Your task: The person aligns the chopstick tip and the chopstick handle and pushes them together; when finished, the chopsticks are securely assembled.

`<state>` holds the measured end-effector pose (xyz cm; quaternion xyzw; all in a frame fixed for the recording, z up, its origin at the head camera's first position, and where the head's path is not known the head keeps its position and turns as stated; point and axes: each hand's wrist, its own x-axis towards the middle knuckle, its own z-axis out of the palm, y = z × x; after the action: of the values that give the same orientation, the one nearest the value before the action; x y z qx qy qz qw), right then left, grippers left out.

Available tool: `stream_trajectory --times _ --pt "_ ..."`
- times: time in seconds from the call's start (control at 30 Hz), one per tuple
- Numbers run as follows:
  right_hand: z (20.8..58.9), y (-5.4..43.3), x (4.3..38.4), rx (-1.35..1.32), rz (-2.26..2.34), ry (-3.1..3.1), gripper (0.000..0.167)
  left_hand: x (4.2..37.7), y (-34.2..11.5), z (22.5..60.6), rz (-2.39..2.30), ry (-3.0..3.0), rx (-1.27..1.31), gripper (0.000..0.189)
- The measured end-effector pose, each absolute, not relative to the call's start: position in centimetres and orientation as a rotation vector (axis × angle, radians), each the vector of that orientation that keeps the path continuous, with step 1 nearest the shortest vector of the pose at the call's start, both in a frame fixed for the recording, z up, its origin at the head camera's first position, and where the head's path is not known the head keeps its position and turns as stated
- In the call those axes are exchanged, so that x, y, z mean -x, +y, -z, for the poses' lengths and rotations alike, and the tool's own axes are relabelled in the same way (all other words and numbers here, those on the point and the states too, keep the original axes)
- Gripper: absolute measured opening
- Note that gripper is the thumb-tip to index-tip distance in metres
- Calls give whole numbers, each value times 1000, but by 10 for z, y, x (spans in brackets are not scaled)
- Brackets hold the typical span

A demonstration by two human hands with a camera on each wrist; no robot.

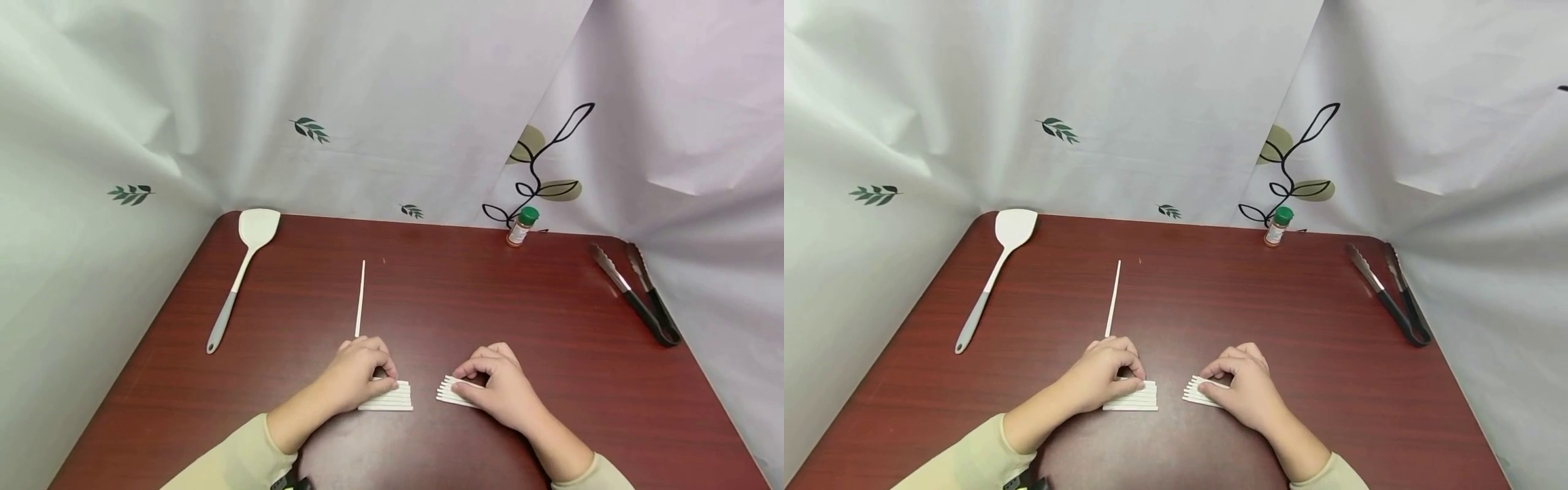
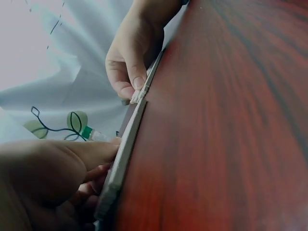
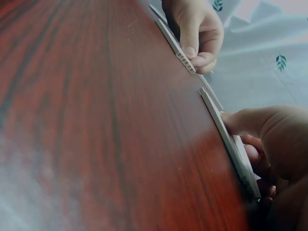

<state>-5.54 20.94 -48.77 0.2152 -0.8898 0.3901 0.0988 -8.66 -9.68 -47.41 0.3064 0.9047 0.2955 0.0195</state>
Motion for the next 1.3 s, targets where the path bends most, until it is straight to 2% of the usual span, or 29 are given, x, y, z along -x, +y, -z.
stream_trajectory --times 0.3,0.63,0.93,1.3 --pt "486 207 53 -608 -1141 -2670 17 79 -95 461 -849 2749 -866 19" --pt "487 207 54 -568 -1137 -2721 18 76 -91 463 -860 2767 -845 15" --pt "490 206 53 -610 -1140 -2701 33 74 -87 470 -990 2830 -886 14" --pt "490 204 53 -617 -1075 -2681 25 85 -88 483 -1125 2814 -994 5"
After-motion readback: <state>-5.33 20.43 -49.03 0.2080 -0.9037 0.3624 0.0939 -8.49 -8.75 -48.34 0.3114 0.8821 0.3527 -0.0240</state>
